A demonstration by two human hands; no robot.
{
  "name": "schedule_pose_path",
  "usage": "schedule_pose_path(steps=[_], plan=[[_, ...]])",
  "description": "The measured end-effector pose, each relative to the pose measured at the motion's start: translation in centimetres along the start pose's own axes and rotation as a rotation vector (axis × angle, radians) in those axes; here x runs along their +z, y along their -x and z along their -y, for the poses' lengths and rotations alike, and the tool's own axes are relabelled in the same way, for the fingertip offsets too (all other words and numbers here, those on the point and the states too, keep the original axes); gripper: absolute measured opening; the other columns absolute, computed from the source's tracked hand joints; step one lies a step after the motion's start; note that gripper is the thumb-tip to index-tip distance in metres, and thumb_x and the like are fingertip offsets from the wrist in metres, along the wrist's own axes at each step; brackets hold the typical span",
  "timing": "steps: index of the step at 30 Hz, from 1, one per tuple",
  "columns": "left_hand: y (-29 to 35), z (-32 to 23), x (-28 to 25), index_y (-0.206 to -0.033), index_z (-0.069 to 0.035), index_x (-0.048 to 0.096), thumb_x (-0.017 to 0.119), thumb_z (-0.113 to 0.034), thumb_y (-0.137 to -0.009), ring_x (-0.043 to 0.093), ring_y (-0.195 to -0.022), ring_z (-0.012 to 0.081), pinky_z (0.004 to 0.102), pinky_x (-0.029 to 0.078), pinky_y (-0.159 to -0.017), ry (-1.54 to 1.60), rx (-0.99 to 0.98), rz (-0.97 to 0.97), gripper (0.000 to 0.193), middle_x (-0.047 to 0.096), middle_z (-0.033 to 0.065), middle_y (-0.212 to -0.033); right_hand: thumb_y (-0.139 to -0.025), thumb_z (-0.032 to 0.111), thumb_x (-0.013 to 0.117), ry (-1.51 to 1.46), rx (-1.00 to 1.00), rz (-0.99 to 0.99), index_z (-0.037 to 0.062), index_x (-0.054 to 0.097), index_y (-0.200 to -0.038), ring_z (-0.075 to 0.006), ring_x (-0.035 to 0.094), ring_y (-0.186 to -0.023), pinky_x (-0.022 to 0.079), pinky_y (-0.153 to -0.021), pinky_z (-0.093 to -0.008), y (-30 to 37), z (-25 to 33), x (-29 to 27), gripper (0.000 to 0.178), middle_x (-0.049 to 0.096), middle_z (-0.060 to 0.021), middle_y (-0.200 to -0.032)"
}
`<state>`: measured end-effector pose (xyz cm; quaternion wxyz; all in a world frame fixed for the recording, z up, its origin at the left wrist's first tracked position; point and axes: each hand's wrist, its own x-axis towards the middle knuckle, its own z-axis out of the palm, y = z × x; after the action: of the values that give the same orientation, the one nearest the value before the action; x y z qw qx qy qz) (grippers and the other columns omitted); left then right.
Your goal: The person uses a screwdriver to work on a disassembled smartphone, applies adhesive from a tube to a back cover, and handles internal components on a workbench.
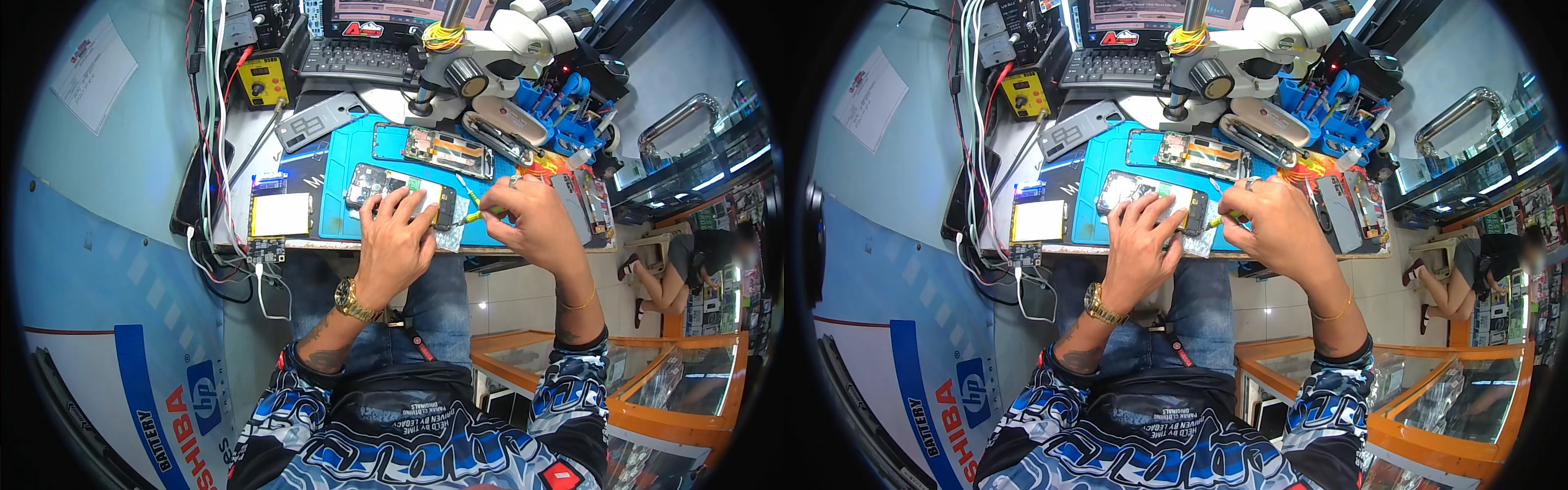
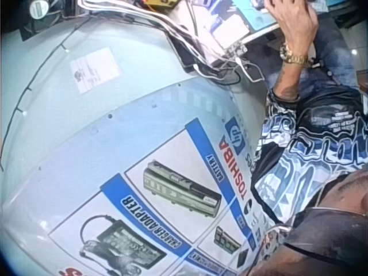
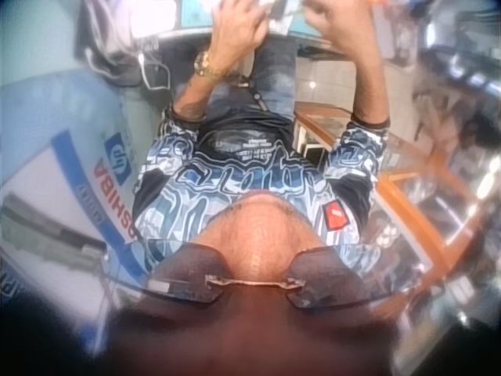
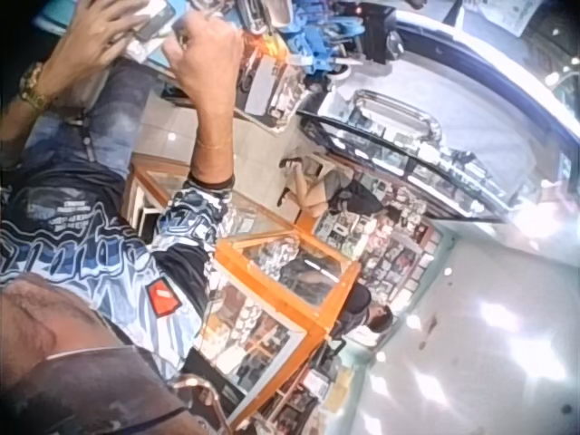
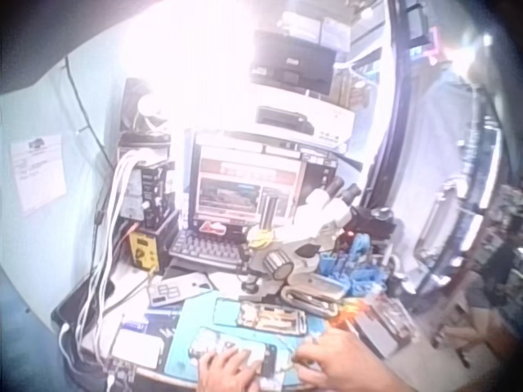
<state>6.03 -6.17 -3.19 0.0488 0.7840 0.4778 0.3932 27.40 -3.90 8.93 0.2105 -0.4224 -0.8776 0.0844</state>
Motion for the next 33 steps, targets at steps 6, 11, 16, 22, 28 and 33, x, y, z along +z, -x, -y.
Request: schedule_pose_path(steps=[6, 11, 16, 22, 28, 33], plan=[[0.0, 0.0, 0.0, -0.118, -0.011, 0.073, 0.072, -0.013, -0.081, 0.055, -0.126, 0.0293, 0.0519, 0.033, -0.109, 0.006, 0.001, -0.007, 0.037, 0.066, 0.0091, -0.128, -0.079, 0.01, 0.071, 0.022, 0.002, 0.015, 0.007, 0.068, -0.084, -0.0316, 0.063, -0.07, 0.046, -0.07, -0.0411, -0.1, 0.3, -0.1, 0.006, 0.068, -0.0086, -0.076], [0.0, 0.0, 0.0, -0.118, -0.011, 0.073, 0.072, -0.012, -0.081, 0.055, -0.126, 0.0291, 0.0522, 0.033, -0.11, 0.012, 0.001, -0.011, 0.038, 0.066, 0.0091, -0.129, -0.079, 0.01, 0.072, 0.028, -0.002, 0.043, 0.0076, 0.068, -0.088, -0.0326, 0.063, -0.074, 0.047, -0.071, -0.0416, 0.1, 0.2, -0.1, 0.01, 0.067, -0.0099, -0.078], [0.1, 0.1, 0.1, -0.119, -0.011, 0.073, 0.072, -0.012, -0.081, 0.054, -0.127, 0.029, 0.0529, 0.033, -0.11, 0.008, 0.002, -0.009, 0.038, 0.065, 0.0092, -0.13, -0.08, 0.012, 0.074, 0.039, -0.025, 0.087, 0.0081, 0.067, -0.092, -0.034, 0.063, -0.077, 0.049, -0.074, -0.0458, 0.2, 0.3, -0.3, 0.015, 0.066, -0.0117, -0.081], [0.2, 0.1, 0.1, -0.119, -0.011, 0.073, 0.072, -0.013, -0.081, 0.054, -0.127, 0.0289, 0.0534, 0.033, -0.11, -0.002, 0.0, -0.005, 0.038, 0.065, 0.0093, -0.13, -0.082, 0.006, 0.075, 0.007, -0.06, 0.069, 0.0082, 0.069, -0.093, -0.0305, 0.064, -0.08, 0.047, -0.068, -0.0423, -0.4, 0.9, 0.4, 0.012, 0.064, -0.0086, -0.08], [0.3, 0.2, 0.1, -0.12, -0.012, 0.073, 0.073, -0.014, -0.081, 0.054, -0.127, 0.0285, 0.0534, 0.033, -0.11, -0.003, -0.002, 0.0, 0.039, 0.065, 0.0092, -0.131, -0.089, 0.017, 0.074, -0.014, -0.078, -0.019, 0.0082, 0.066, -0.091, -0.0344, 0.066, -0.071, 0.048, -0.063, -0.0468, -0.9, 1.5, 1.0, 0.012, 0.064, -0.0121, -0.069], [0.3, 0.3, 0.2, -0.121, -0.012, 0.073, 0.073, -0.013, -0.08, 0.055, -0.127, 0.0283, 0.0531, 0.033, -0.11, 0.001, 0.01, -0.013, 0.04, 0.065, 0.009, -0.131, -0.09, 0.018, 0.073, 0.008, -0.109, -0.006, 0.0078, 0.066, -0.1, -0.0344, 0.065, -0.078, 0.049, -0.067, -0.0461, -1.1, 1.6, 0.9, 0.016, 0.064, -0.0141, -0.079]])
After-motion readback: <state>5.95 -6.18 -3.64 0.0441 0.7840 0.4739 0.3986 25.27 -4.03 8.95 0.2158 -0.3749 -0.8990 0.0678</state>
